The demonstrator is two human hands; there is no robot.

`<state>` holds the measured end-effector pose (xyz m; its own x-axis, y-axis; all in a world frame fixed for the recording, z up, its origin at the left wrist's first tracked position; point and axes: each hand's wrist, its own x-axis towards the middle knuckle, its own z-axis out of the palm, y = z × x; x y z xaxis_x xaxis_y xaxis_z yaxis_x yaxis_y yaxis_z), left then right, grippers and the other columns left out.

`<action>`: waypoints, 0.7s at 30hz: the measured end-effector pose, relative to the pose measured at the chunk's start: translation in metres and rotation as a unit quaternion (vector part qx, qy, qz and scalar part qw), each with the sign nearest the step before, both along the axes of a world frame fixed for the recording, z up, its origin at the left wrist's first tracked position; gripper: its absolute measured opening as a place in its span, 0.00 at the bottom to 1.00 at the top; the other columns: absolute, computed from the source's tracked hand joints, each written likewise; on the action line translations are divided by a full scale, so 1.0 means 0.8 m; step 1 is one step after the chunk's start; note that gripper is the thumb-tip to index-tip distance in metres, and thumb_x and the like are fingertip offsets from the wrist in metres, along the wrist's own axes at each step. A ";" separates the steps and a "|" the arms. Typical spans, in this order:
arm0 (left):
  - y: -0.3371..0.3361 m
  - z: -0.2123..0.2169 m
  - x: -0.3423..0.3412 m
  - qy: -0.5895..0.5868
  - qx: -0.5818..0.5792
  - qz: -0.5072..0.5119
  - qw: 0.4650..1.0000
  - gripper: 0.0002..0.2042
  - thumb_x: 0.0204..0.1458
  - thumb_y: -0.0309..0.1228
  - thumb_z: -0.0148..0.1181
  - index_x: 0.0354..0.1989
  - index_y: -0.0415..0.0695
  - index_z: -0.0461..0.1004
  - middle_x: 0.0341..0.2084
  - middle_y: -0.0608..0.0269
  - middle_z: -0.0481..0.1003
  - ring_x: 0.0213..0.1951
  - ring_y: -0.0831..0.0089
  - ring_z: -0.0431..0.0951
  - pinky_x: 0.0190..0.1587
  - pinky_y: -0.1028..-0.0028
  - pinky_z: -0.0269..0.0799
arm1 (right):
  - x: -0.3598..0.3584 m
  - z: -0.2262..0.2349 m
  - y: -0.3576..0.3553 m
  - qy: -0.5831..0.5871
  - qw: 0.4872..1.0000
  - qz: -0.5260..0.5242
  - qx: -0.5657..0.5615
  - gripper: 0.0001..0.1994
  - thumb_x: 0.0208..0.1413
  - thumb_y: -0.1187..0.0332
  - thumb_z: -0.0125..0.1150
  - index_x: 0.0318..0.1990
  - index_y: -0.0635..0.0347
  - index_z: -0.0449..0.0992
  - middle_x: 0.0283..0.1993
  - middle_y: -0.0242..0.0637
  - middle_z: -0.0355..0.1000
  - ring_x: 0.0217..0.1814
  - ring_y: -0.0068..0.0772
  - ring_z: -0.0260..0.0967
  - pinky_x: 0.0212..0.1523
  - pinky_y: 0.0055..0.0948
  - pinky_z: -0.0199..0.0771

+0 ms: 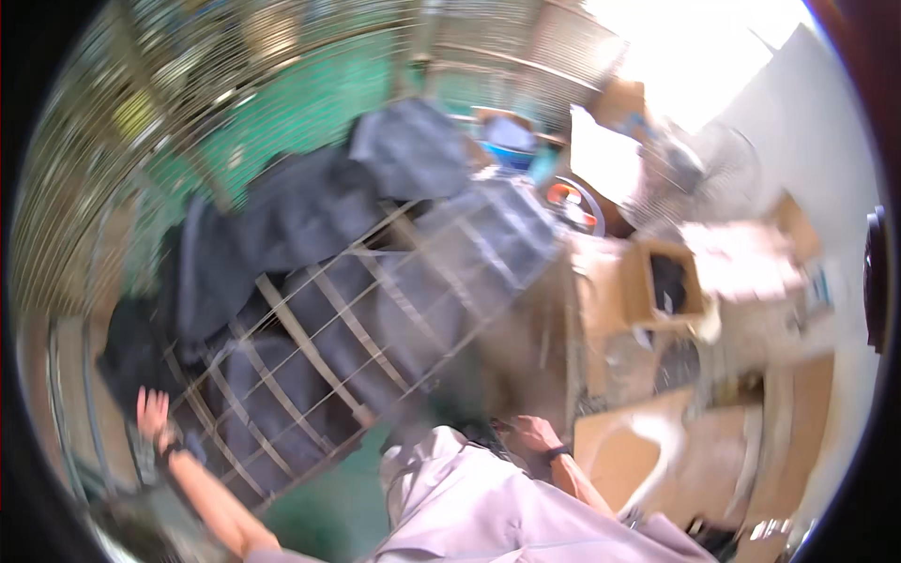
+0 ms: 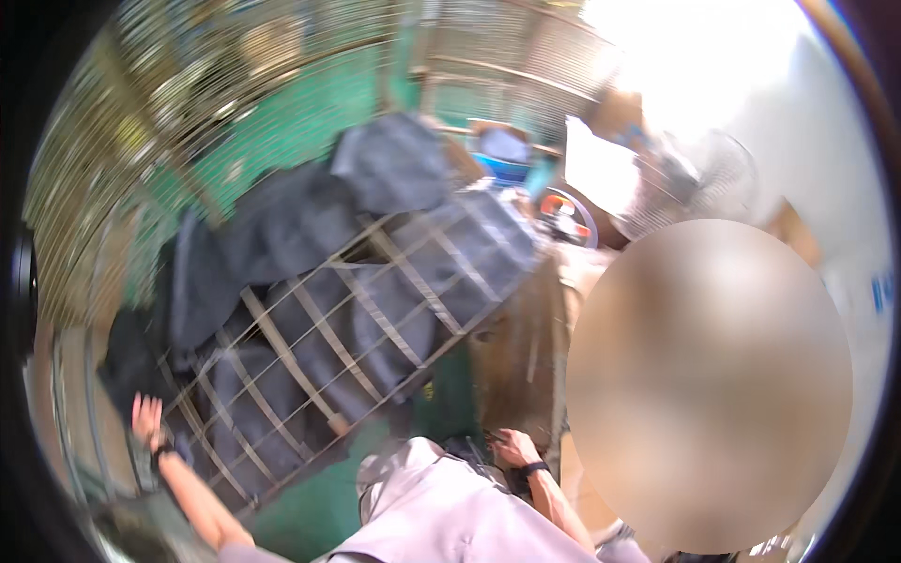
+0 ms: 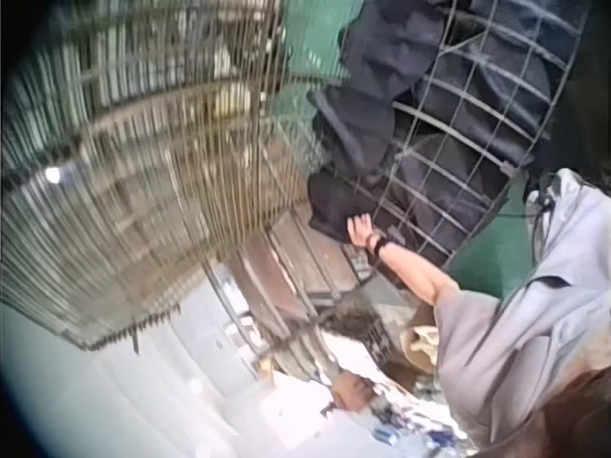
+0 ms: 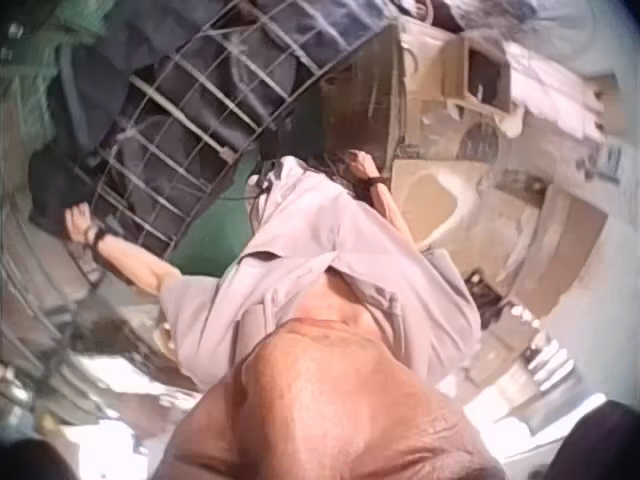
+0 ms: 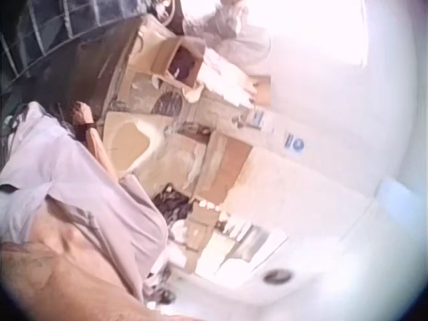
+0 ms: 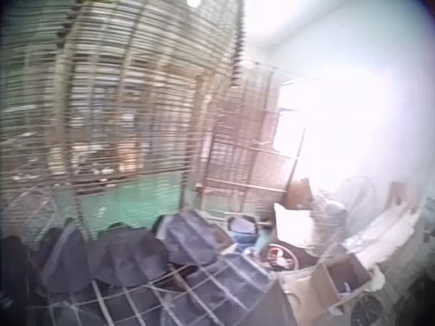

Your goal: The person sprays a black, heart-shaped object with a spray gun, then places it on a metal rack. The person repeats this process for several objects, moving them from a cardboard box to the rack. The person also handles a larger, curved black object, placing it on the rack.

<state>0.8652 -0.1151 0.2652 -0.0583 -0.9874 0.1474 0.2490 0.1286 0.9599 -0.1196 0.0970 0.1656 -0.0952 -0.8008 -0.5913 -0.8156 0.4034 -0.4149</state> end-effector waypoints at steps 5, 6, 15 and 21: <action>-0.038 -0.017 -0.085 -0.107 0.278 0.410 0.862 0.33 0.58 0.47 0.65 0.70 0.55 0.61 0.34 0.64 0.75 0.35 0.74 0.75 0.42 0.72 0.80 | 0.022 0.060 0.005 -0.019 0.987 -0.162 -0.012 0.25 0.54 0.60 0.62 0.57 0.65 0.76 0.52 0.55 0.77 0.56 0.53 0.76 0.59 0.42 0.75; -0.040 -0.003 -0.091 -0.112 0.285 0.415 0.857 0.31 0.59 0.47 0.64 0.69 0.59 0.62 0.27 0.68 0.72 0.30 0.77 0.72 0.37 0.73 0.77 | 0.014 0.034 0.013 -0.044 0.984 -0.174 -0.013 0.26 0.53 0.60 0.62 0.57 0.65 0.76 0.52 0.55 0.77 0.56 0.52 0.76 0.59 0.41 0.75; -0.030 0.148 -0.289 -0.516 0.284 0.365 0.721 0.17 0.58 0.41 0.66 0.34 0.37 0.71 0.15 0.59 0.71 0.15 0.73 0.68 0.14 0.71 0.65 | 0.051 0.047 0.015 -0.032 0.976 -0.215 -0.018 0.25 0.54 0.60 0.61 0.58 0.65 0.76 0.54 0.55 0.76 0.58 0.54 0.74 0.61 0.44 0.72; -0.029 0.198 -0.481 -0.476 0.193 0.267 0.815 0.27 0.57 0.40 0.67 0.60 0.36 0.72 0.31 0.51 0.80 0.25 0.66 0.78 0.28 0.69 0.78 | 0.043 0.046 0.044 -0.051 0.964 -0.260 0.017 0.24 0.55 0.60 0.60 0.56 0.65 0.77 0.54 0.55 0.76 0.58 0.53 0.74 0.60 0.45 0.73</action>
